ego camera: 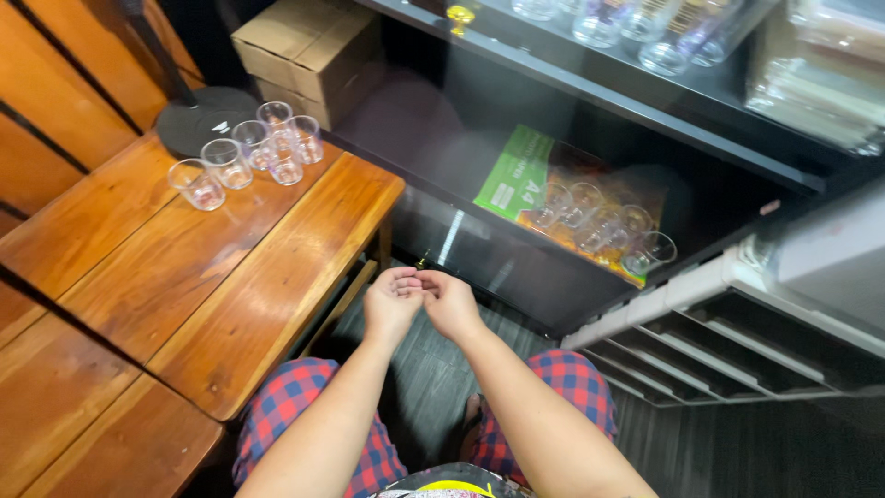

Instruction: The person places a cardboard box on a shelf and then repeatedly picks up small clear glasses from a wooden bench, arranging them on a lower shelf. The person handles the glasses one by one or in small groups, moving them from the bench to the shelf.

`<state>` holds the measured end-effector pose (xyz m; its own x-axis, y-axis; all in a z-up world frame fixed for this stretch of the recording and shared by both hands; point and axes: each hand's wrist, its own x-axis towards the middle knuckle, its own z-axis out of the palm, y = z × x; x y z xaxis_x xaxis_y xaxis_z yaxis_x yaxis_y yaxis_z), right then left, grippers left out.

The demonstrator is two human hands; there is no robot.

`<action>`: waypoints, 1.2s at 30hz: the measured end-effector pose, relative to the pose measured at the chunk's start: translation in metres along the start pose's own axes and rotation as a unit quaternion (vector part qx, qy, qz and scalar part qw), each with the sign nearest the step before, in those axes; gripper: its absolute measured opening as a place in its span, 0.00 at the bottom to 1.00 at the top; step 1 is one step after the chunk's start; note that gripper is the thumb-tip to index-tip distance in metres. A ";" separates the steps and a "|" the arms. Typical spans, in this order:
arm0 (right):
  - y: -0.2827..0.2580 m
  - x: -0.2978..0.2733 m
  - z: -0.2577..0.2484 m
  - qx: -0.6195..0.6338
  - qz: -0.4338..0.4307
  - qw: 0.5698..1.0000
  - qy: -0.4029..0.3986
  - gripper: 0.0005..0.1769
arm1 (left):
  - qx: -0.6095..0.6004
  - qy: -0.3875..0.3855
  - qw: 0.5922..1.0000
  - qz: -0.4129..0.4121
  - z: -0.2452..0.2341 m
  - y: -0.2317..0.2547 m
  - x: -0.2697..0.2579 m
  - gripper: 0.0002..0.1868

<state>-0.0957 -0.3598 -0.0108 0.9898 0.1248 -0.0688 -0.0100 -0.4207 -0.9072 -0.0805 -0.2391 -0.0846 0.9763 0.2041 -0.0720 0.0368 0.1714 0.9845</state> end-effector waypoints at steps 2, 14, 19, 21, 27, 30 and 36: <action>-0.006 -0.004 -0.004 0.005 0.002 1.000 -0.002 0.24 | 0.005 -0.002 1.000 0.002 -0.002 0.013 -0.005 0.26; -0.015 -0.009 -0.008 0.041 -0.003 0.999 0.010 0.26 | 0.028 -0.008 1.000 0.006 -0.003 0.030 -0.012 0.25; -0.020 -0.010 -0.004 0.059 -0.003 0.998 0.012 0.27 | 0.042 0.005 0.999 0.014 -0.004 0.032 -0.010 0.24; -0.021 -0.009 0.000 0.075 0.001 0.997 0.018 0.27 | 0.071 0.017 0.997 0.026 -0.003 0.044 -0.013 0.21; -0.046 0.005 0.009 0.140 -0.052 0.988 0.049 0.27 | 0.058 0.054 0.992 0.096 -0.006 0.075 -0.010 0.22; -0.075 0.023 0.019 0.156 -0.090 0.982 0.057 0.25 | 0.052 0.048 0.988 0.140 -0.017 0.088 0.016 0.20; -0.099 0.082 0.056 0.195 -0.103 0.975 0.037 0.22 | 0.071 0.080 0.981 0.160 -0.070 0.117 0.082 0.16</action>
<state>-0.0211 -0.2575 0.0504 0.9839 0.0988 0.1489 0.1514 -0.0183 -0.9883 -0.0109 -0.1346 0.0134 0.8971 0.3765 0.2310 -0.2254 -0.0597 0.9724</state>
